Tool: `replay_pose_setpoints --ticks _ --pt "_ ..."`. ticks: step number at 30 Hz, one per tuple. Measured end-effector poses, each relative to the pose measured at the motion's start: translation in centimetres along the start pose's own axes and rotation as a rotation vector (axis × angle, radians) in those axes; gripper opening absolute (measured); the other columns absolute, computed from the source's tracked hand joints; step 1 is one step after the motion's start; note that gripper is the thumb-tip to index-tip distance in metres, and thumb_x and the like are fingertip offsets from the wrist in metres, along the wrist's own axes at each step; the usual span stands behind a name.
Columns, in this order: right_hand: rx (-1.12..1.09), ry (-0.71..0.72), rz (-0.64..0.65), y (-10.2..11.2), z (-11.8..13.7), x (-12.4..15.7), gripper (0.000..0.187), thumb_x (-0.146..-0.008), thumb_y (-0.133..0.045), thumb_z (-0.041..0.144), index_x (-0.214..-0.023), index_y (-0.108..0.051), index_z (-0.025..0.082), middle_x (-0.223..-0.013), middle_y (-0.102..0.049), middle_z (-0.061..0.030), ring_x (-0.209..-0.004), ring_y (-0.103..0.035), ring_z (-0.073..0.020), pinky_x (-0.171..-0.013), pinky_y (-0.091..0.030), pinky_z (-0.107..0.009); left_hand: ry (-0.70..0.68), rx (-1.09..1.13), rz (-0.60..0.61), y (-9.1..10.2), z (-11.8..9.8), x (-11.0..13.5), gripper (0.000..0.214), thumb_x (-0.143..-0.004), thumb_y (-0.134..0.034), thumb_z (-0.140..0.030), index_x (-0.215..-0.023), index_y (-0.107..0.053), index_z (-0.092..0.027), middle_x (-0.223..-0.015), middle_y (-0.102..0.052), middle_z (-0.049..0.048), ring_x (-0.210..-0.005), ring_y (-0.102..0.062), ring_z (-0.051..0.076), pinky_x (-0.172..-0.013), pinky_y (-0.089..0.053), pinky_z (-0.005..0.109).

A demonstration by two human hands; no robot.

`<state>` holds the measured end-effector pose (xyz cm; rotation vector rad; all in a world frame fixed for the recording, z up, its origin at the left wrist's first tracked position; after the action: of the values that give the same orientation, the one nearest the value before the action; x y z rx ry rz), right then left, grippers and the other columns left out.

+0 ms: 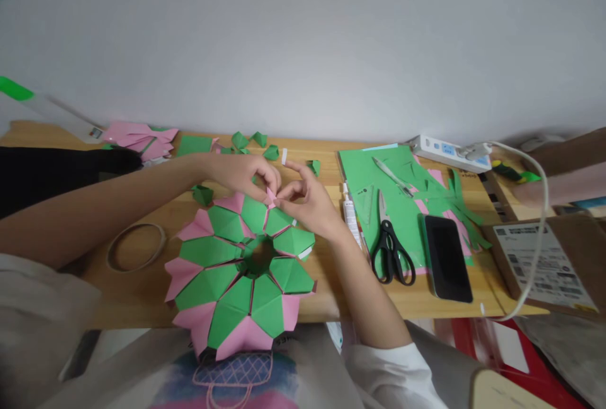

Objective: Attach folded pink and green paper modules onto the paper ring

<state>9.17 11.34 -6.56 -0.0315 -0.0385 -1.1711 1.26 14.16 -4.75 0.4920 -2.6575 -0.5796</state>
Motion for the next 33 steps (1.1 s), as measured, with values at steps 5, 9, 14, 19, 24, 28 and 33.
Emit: replay_pose_setpoints --ticks 5,9,14,19,24,28,33 --pt "0.005 -0.002 -0.013 0.0 0.1 0.0 0.070 -0.069 -0.076 0.025 -0.129 -0.039 0.021 -0.069 -0.068 0.0066 -0.068 -0.067 -0.0137 -0.069 -0.051 -0.029 0.018 0.030 0.009 -0.2 0.2 -0.1 0.010 -0.076 -0.068 -0.022 -0.076 -0.073 -0.013 -0.076 -0.070 0.0014 -0.076 -0.061 0.015 -0.070 -0.042 0.026" --pt "0.024 0.018 -0.039 0.0 0.4 0.2 0.070 -0.069 -0.075 0.025 -0.128 -0.040 0.020 -0.069 -0.068 0.0064 -0.066 -0.065 -0.0131 -0.071 -0.051 -0.030 0.028 0.054 -0.007 -0.3 0.8 -0.1 0.011 -0.075 -0.070 -0.025 -0.075 -0.073 -0.015 -0.075 -0.071 0.0021 -0.075 -0.060 0.015 -0.069 -0.042 0.026" --pt "0.057 0.028 -0.089 0.1 0.2 0.3 0.072 -0.067 -0.079 0.032 -0.129 -0.044 0.023 -0.069 -0.067 0.0057 -0.068 -0.064 -0.0145 -0.072 -0.050 -0.032 0.033 0.075 -0.021 -0.4 1.2 -0.2 0.012 -0.070 -0.073 -0.029 -0.073 -0.073 -0.017 -0.073 -0.070 0.0016 -0.073 -0.061 0.016 -0.067 -0.042 0.026" --pt "0.068 0.037 -0.198 1.4 -0.1 1.1 0.057 -0.068 -0.078 0.043 -0.118 -0.055 0.026 -0.080 -0.069 0.0006 -0.076 -0.065 -0.0170 -0.075 -0.050 -0.035 0.035 0.077 -0.036 -0.3 1.6 -0.2 0.015 -0.069 -0.072 -0.031 -0.074 -0.073 -0.017 -0.073 -0.071 0.0011 -0.072 -0.061 0.015 -0.064 -0.041 0.024" --pt "0.136 0.052 -0.350 2.6 0.4 3.3 0.016 -0.075 -0.073 0.041 -0.076 -0.071 0.025 -0.095 -0.066 -0.0045 -0.097 -0.061 -0.0210 -0.088 -0.046 -0.039 0.033 0.080 -0.049 -0.2 2.1 -0.2 0.013 -0.070 -0.071 -0.031 -0.075 -0.073 -0.019 -0.073 -0.071 -0.0017 -0.069 -0.060 0.012 -0.062 -0.039 0.022" --pt "0.145 0.010 -0.335 1.4 0.4 3.9 0.008 -0.069 -0.078 0.033 -0.068 -0.075 0.026 -0.097 -0.066 -0.0054 -0.099 -0.061 -0.0229 -0.096 -0.044 -0.043 0.023 0.097 -0.058 -0.1 2.3 -0.4 0.014 -0.068 -0.075 -0.031 -0.074 -0.074 -0.019 -0.073 -0.071 -0.0007 -0.070 -0.060 0.013 -0.064 -0.040 0.023" --pt "0.121 -0.043 -0.338 0.9 -0.4 3.4 0.007 -0.069 -0.077 0.033 -0.071 -0.078 0.026 -0.102 -0.065 -0.0067 -0.104 -0.060 -0.0231 -0.100 -0.042 -0.044 0.007 0.106 -0.056 -0.1 2.3 -0.5 0.016 -0.066 -0.076 -0.033 -0.073 -0.075 -0.019 -0.071 -0.072 -0.0004 -0.065 -0.060 0.012 -0.058 -0.038 0.022"
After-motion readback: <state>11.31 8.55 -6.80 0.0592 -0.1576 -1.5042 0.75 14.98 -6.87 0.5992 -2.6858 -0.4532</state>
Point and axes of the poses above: each hand's wrist, its own x-axis away from the middle knuckle, its own y-axis out of the back of the hand, z = x × y, the point moved 9 cm from there along -x, towards the middle knuckle
